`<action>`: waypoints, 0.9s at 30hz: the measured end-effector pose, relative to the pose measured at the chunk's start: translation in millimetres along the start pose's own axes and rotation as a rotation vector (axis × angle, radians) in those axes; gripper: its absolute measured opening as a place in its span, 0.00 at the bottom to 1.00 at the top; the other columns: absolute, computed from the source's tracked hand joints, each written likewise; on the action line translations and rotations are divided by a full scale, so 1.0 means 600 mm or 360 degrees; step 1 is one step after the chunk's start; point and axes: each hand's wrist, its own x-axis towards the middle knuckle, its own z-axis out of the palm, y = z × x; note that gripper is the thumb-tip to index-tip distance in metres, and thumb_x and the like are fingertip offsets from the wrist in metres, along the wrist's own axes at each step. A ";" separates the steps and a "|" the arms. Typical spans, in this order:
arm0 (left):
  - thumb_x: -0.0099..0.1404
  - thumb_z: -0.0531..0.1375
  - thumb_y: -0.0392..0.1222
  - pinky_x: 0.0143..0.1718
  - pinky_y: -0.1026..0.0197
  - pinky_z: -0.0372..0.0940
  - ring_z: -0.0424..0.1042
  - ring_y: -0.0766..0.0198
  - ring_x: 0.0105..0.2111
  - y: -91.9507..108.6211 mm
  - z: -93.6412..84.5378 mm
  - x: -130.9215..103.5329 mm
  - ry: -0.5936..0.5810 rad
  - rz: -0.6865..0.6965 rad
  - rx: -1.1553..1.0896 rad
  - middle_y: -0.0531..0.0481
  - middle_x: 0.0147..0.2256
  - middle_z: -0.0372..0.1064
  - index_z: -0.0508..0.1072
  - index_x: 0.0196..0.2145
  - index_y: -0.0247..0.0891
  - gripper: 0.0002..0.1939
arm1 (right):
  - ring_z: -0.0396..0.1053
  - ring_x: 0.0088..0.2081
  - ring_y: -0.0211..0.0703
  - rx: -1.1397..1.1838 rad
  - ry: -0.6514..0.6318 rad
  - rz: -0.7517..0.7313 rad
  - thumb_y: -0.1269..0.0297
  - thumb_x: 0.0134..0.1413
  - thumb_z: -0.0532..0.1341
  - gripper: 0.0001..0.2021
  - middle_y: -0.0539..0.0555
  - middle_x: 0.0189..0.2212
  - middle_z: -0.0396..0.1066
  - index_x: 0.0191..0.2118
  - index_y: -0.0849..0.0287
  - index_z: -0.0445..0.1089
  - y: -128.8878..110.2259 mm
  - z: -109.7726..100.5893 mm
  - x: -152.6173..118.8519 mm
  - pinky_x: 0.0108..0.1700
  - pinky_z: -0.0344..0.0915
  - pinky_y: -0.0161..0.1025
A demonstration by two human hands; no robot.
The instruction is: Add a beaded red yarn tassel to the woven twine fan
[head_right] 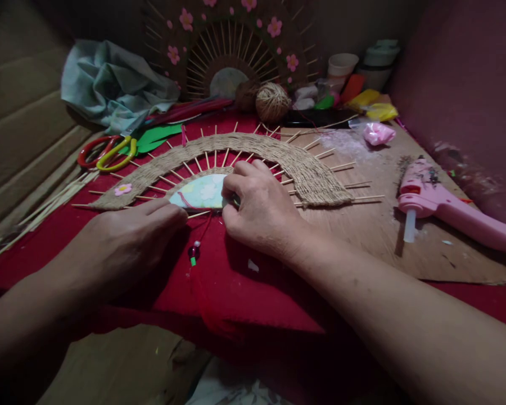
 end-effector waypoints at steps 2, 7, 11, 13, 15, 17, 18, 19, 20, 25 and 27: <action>0.63 0.47 0.33 0.19 0.62 0.47 0.61 0.65 0.20 0.003 -0.001 0.003 -0.0050 -0.0023 0.0051 0.47 0.29 0.66 0.67 0.39 0.35 0.11 | 0.63 0.39 0.47 0.0002 0.0002 0.0001 0.76 0.45 0.56 0.08 0.55 0.31 0.67 0.28 0.60 0.71 0.000 0.000 0.000 0.41 0.61 0.43; 0.65 0.46 0.34 0.18 0.61 0.46 0.61 0.64 0.20 0.005 -0.001 0.012 -0.0080 -0.0045 0.0056 0.45 0.31 0.67 0.68 0.38 0.35 0.12 | 0.63 0.39 0.47 0.0007 0.0004 0.0002 0.77 0.45 0.56 0.08 0.55 0.31 0.67 0.28 0.59 0.70 0.000 0.000 0.000 0.41 0.61 0.44; 0.65 0.48 0.34 0.26 0.61 0.57 0.63 0.64 0.25 -0.017 -0.004 -0.002 0.0006 0.0101 -0.0324 0.47 0.30 0.67 0.68 0.33 0.36 0.09 | 0.63 0.39 0.47 0.0013 0.0009 0.0018 0.77 0.45 0.56 0.08 0.55 0.31 0.67 0.28 0.59 0.70 -0.001 0.000 0.000 0.41 0.61 0.44; 0.67 0.49 0.38 0.30 0.62 0.59 0.64 0.65 0.28 -0.038 -0.011 -0.016 0.0090 0.0086 -0.0452 0.49 0.30 0.68 0.69 0.32 0.37 0.11 | 0.63 0.38 0.47 0.0025 0.0008 0.0013 0.77 0.45 0.56 0.08 0.55 0.31 0.68 0.28 0.59 0.70 -0.002 -0.001 0.000 0.41 0.61 0.44; 0.68 0.49 0.41 0.32 0.63 0.60 0.66 0.65 0.31 -0.065 -0.019 -0.030 0.0164 -0.0066 -0.0513 0.50 0.32 0.70 0.70 0.33 0.37 0.11 | 0.63 0.38 0.47 0.0034 -0.0005 0.0006 0.76 0.46 0.56 0.08 0.55 0.31 0.68 0.28 0.59 0.70 -0.002 -0.002 0.000 0.41 0.61 0.44; 0.67 0.49 0.41 0.33 0.63 0.61 0.68 0.65 0.32 -0.100 -0.025 -0.042 0.0231 -0.0330 -0.0469 0.50 0.34 0.72 0.70 0.38 0.38 0.11 | 0.63 0.38 0.48 0.0041 -0.0018 0.0005 0.75 0.46 0.56 0.07 0.56 0.31 0.68 0.28 0.59 0.70 -0.002 -0.003 -0.001 0.40 0.61 0.45; 0.67 0.49 0.40 0.34 0.63 0.62 0.69 0.65 0.32 -0.119 -0.026 -0.047 0.0256 -0.0477 -0.0402 0.49 0.36 0.72 0.70 0.41 0.38 0.11 | 0.63 0.38 0.48 0.0049 -0.0018 0.0006 0.75 0.46 0.56 0.07 0.56 0.32 0.69 0.29 0.59 0.70 -0.002 -0.003 -0.002 0.40 0.61 0.45; 0.66 0.48 0.38 0.35 0.63 0.62 0.70 0.64 0.33 -0.140 -0.025 -0.050 0.0255 -0.0637 -0.0306 0.48 0.38 0.73 0.69 0.45 0.38 0.14 | 0.63 0.38 0.49 0.0060 -0.0014 0.0008 0.75 0.46 0.57 0.07 0.56 0.32 0.69 0.30 0.58 0.70 -0.002 -0.002 -0.002 0.40 0.61 0.45; 0.65 0.48 0.37 0.35 0.62 0.63 0.70 0.63 0.33 -0.160 -0.022 -0.053 0.0246 -0.0782 -0.0201 0.46 0.37 0.74 0.68 0.46 0.38 0.15 | 0.63 0.38 0.49 0.0071 -0.0006 0.0010 0.75 0.46 0.57 0.07 0.56 0.32 0.69 0.32 0.58 0.70 -0.001 -0.002 -0.003 0.40 0.62 0.45; 0.63 0.47 0.37 0.28 0.64 0.62 0.73 0.62 0.28 -0.230 0.001 -0.056 -0.0026 -0.0968 -0.0037 0.42 0.32 0.76 0.68 0.50 0.30 0.20 | 0.63 0.37 0.49 0.0062 0.0024 -0.0009 0.74 0.46 0.57 0.12 0.56 0.32 0.69 0.39 0.59 0.68 -0.004 0.000 -0.006 0.39 0.62 0.46; 0.63 0.47 0.38 0.25 0.65 0.60 0.73 0.60 0.27 -0.242 0.011 -0.054 -0.0061 -0.0901 -0.0018 0.40 0.32 0.76 0.69 0.51 0.30 0.21 | 0.63 0.37 0.49 0.0030 0.0022 -0.0037 0.74 0.47 0.57 0.10 0.57 0.33 0.69 0.37 0.59 0.68 -0.004 0.001 -0.008 0.39 0.62 0.46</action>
